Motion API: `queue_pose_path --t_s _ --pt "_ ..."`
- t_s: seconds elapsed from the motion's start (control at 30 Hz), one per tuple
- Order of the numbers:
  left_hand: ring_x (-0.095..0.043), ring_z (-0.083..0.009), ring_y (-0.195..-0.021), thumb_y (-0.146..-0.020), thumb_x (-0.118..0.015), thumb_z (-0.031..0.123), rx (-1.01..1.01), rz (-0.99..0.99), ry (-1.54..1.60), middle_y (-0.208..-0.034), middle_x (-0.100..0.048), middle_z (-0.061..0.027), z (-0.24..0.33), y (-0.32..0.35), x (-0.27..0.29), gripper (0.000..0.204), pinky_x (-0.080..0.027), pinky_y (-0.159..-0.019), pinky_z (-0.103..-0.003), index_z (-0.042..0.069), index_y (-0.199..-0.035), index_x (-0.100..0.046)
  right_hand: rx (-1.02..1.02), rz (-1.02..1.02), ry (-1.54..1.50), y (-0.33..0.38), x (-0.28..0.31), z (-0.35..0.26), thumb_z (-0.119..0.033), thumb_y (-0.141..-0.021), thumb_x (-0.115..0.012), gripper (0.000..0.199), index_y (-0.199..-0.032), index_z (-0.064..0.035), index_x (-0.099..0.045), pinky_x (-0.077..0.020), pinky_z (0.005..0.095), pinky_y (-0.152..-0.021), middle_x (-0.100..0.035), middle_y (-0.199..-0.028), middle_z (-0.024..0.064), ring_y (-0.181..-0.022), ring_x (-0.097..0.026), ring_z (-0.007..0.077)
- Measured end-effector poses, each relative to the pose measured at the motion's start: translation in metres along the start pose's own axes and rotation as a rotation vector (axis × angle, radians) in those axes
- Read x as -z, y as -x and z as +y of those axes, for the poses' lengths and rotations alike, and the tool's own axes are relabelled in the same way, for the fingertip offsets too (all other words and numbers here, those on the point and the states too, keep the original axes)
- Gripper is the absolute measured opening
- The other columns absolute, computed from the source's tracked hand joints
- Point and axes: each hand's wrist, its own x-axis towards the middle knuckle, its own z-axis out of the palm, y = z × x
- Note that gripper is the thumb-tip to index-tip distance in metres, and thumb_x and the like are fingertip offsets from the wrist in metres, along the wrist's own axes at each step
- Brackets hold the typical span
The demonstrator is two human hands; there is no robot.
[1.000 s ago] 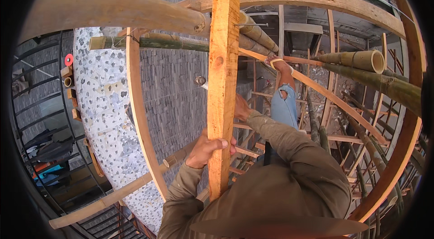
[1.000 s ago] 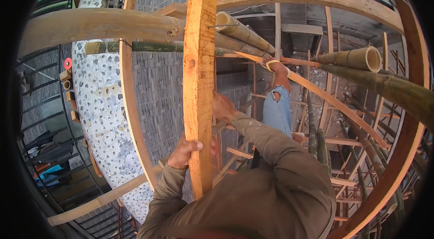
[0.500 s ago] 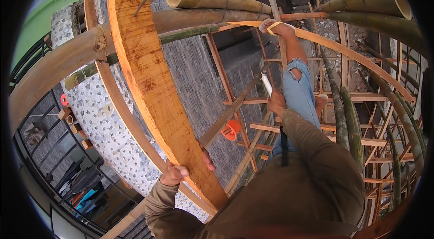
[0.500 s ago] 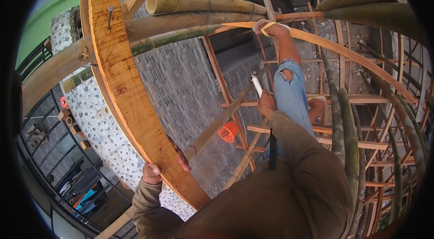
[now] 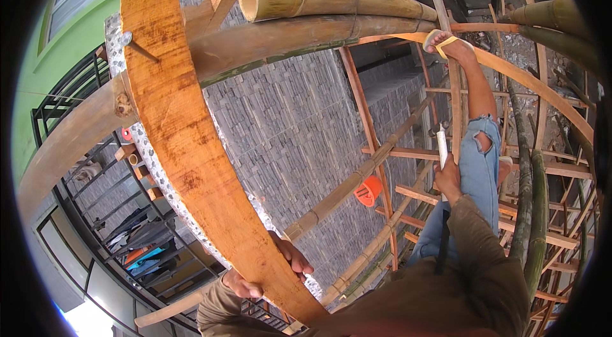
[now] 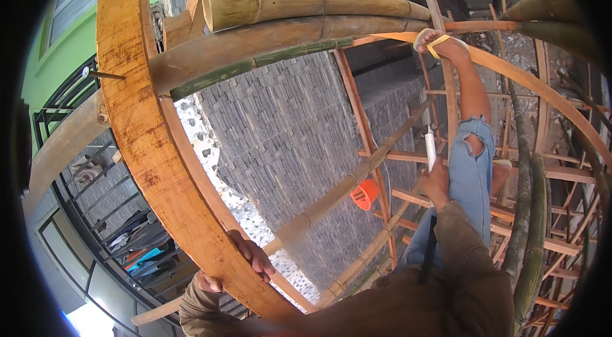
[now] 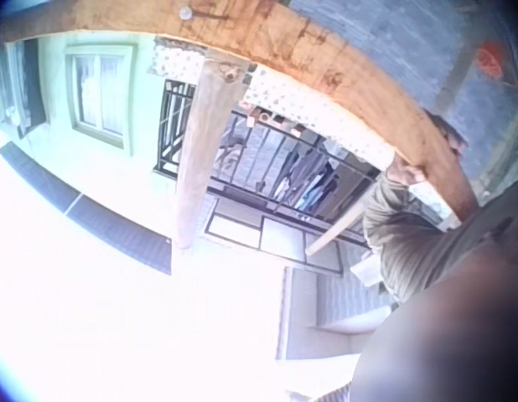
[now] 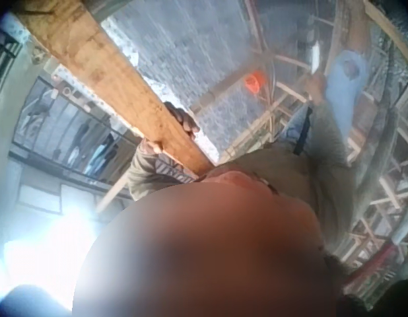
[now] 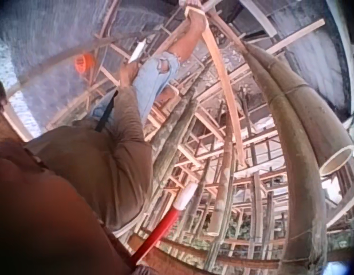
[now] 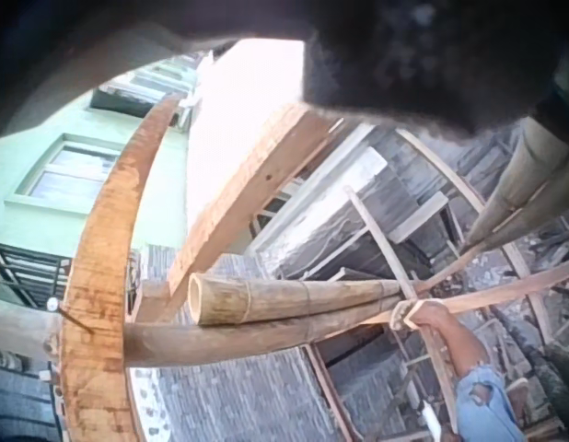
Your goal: The person assembles a wooden frame by positioning planks and securing them with a hammer. They repeatedly align pieces and tap them into place on a bamboo scaffold.
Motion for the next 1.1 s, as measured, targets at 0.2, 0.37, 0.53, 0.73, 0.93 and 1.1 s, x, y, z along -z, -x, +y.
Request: queue_pose_path --t_s 0.2,0.37,0.53,0.73,0.93,1.1 --pt "-0.067 -0.039 -0.098 -0.067 -0.084 0.026 0.066 0.2 -0.09 -0.101 -0.059 -0.0227 0.009 0.01 -0.012 0.077 -0.059 -0.085 -0.055 -0.007 -0.126 -0.046 0.034 -0.022 0.028 0.0 -0.012 0.005 -0.008 -0.089 -0.065 0.039 -0.123 0.002 -0.047 -0.0482 0.0546 -0.087 -0.063 -0.111 0.0314 -0.105 -0.06 0.0507" --pt "-0.068 -0.0393 -0.095 -0.065 -0.084 0.025 -0.084 0.323 -0.059 -0.1 -0.062 -0.0252 0.005 0.016 -0.027 0.095 -0.058 -0.085 -0.051 -0.008 -0.139 -0.035 0.033 0.011 0.033 0.002 -0.014 0.005 -0.01 -0.09 -0.065 0.036 -0.122 0.0004 -0.051 -0.0504 0.0536 -0.08 -0.066 -0.101 0.0297 -0.1 -0.063 0.0498" --pt "-0.068 -0.0407 -0.091 -0.064 -0.085 0.029 -0.031 0.338 -0.088 -0.098 -0.062 -0.0263 0.011 0.02 -0.027 0.105 -0.058 -0.083 -0.052 -0.007 -0.144 -0.027 0.034 -0.001 0.011 0.003 -0.013 0.006 -0.009 -0.089 -0.065 0.038 -0.122 0.0008 -0.049 -0.0495 0.0544 -0.083 -0.066 -0.104 0.0303 -0.101 -0.063 0.0498" --pt "-0.068 -0.0417 -0.089 -0.064 -0.085 0.029 -0.109 0.314 -0.042 -0.098 -0.062 -0.0267 0.013 0.032 -0.032 0.103 -0.057 -0.081 -0.052 -0.005 -0.145 -0.032 0.018 0.013 -0.007 0.001 -0.014 0.008 -0.011 -0.091 -0.063 0.037 -0.124 0.0011 -0.05 -0.0505 0.054 -0.083 -0.066 -0.106 0.031 -0.102 -0.063 0.0499" --pt "-0.067 -0.0417 -0.092 -0.064 -0.085 0.029 -0.126 0.32 -0.034 -0.098 -0.063 -0.0261 0.021 0.044 -0.035 0.104 -0.057 -0.081 -0.052 -0.005 -0.147 -0.031 0.046 0.0 0.001 0.002 -0.014 0.0 -0.011 -0.091 -0.063 0.036 -0.122 0.001 -0.05 -0.0499 0.0552 -0.083 -0.065 -0.105 0.0316 -0.102 -0.062 0.051" --pt "-0.067 -0.0409 -0.095 -0.066 -0.083 0.027 -0.107 0.31 -0.012 -0.1 -0.062 -0.0257 0.021 0.045 -0.037 0.105 -0.058 -0.082 -0.052 -0.004 -0.148 -0.028 0.004 -0.015 0.003 0.005 -0.009 -0.008 -0.011 -0.09 -0.063 0.034 -0.119 0.0016 -0.05 -0.0492 0.0557 -0.084 -0.064 -0.106 0.0325 -0.103 -0.061 0.0514"
